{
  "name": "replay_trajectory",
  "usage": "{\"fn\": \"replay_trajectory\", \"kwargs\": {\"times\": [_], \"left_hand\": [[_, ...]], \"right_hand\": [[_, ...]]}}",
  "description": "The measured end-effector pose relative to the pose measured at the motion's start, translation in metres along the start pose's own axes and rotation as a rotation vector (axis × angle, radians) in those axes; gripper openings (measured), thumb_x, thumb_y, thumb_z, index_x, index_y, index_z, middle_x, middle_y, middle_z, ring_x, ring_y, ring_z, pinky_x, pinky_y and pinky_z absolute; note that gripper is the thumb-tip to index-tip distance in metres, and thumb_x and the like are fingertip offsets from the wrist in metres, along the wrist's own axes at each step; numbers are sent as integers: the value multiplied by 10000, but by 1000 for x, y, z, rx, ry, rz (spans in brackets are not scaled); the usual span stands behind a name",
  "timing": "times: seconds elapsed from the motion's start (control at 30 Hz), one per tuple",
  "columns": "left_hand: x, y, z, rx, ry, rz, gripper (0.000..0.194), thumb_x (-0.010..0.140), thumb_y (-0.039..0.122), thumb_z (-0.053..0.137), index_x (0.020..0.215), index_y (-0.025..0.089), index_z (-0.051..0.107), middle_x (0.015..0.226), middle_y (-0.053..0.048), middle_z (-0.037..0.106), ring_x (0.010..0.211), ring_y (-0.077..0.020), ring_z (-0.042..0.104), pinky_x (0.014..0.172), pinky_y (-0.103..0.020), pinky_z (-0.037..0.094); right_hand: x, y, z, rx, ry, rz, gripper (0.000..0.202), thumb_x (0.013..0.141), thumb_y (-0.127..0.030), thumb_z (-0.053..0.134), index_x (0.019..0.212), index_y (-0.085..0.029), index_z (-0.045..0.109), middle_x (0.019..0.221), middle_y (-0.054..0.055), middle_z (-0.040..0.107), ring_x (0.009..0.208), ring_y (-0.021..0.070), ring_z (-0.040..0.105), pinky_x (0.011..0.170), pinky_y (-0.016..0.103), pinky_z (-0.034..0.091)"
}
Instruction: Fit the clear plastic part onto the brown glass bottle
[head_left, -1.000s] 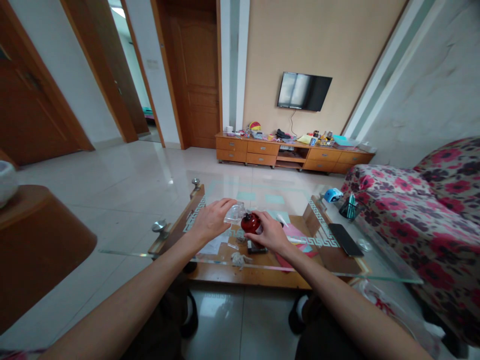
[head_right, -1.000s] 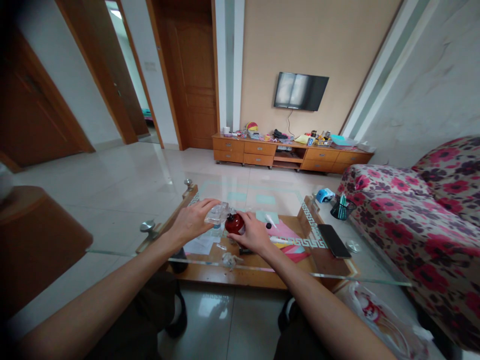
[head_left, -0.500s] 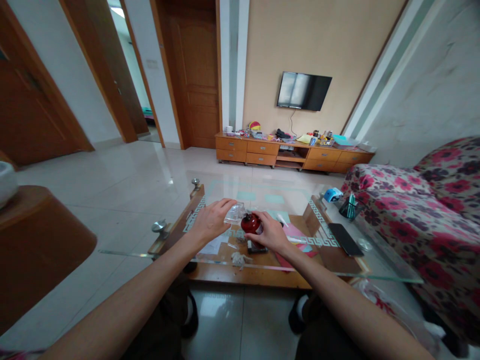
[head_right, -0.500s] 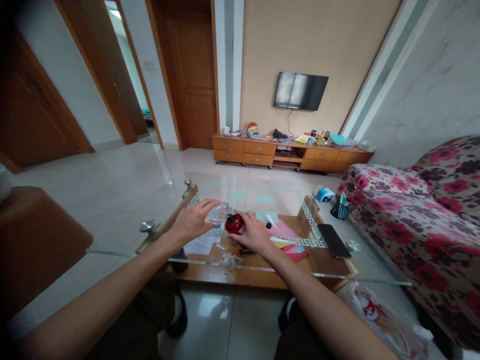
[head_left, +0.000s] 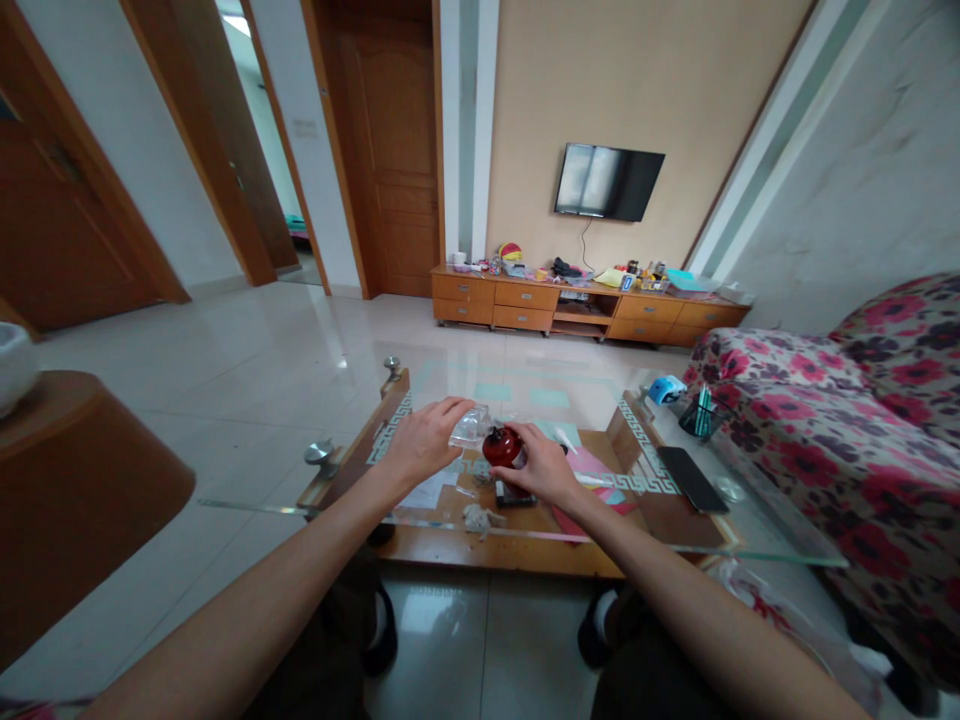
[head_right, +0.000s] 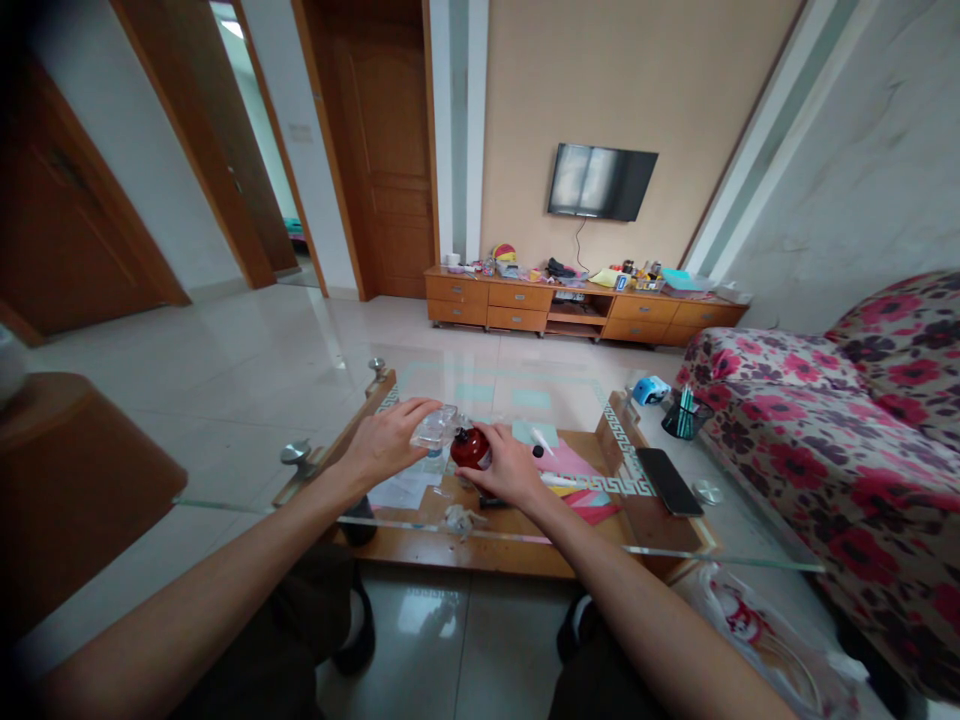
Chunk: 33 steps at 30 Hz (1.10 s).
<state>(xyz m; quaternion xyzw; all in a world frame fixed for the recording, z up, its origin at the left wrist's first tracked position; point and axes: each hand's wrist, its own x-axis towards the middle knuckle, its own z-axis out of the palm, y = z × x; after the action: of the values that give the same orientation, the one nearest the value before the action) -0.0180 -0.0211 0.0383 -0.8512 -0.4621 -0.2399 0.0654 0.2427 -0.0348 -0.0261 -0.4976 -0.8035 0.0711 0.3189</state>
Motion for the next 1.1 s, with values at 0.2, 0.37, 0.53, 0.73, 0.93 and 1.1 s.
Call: {"fn": "replay_trajectory", "kwargs": {"times": [0.2, 0.37, 0.53, 0.73, 0.93, 1.1], "left_hand": [[0, 0, 1, 11, -5, -4, 690, 815, 140, 742, 1444, 343, 541, 1451, -20, 632, 1225, -262, 658, 926, -367, 583], [0, 0, 2, 17, 4, 8, 686, 817, 142, 738, 1440, 348, 538, 1449, -5, 635, 1218, -261, 663, 918, -374, 586], [0, 1, 1, 22, -1, -7, 695, 816, 138, 739, 1447, 343, 534, 1447, -19, 637, 1222, -266, 665, 915, -367, 585], [0, 2, -1, 13, -10, -6, 701, 814, 138, 746, 1447, 353, 536, 1447, -18, 634, 1211, -264, 668, 900, -362, 586], [-1, 0, -1, 14, 6, 11, 702, 815, 137, 740, 1450, 357, 535, 1460, -6, 624, 1216, -263, 661, 882, -361, 584], [-1, 0, 0, 13, 10, 13, 702, 817, 137, 734, 1451, 360, 531, 1457, -4, 626, 1214, -263, 658, 875, -362, 584]], "right_hand": [[0, 0, 0, 5, -8, 2, 846, 793, -555, 868, 1506, -307, 487, 1374, 103, 618, 1234, 307, 624, 1024, 459, 527], [-1, 1, 0, 4, -8, 1, 851, 793, -544, 868, 1515, -315, 480, 1371, 100, 621, 1234, 312, 626, 1022, 465, 530], [-1, 2, 1, -2, -14, 15, 853, 788, -533, 869, 1519, -327, 482, 1371, 104, 621, 1208, 320, 639, 1001, 475, 539], [-1, 1, 1, 3, -14, 12, 853, 791, -542, 860, 1522, -327, 476, 1366, 99, 625, 1208, 315, 639, 995, 471, 540], [0, 1, 1, 14, -8, 7, 853, 786, -535, 868, 1515, -322, 480, 1373, 105, 620, 1214, 328, 636, 1005, 485, 539], [0, 0, 0, 14, -7, 5, 853, 789, -542, 867, 1515, -322, 476, 1377, 106, 617, 1225, 322, 630, 1014, 479, 538]]}}
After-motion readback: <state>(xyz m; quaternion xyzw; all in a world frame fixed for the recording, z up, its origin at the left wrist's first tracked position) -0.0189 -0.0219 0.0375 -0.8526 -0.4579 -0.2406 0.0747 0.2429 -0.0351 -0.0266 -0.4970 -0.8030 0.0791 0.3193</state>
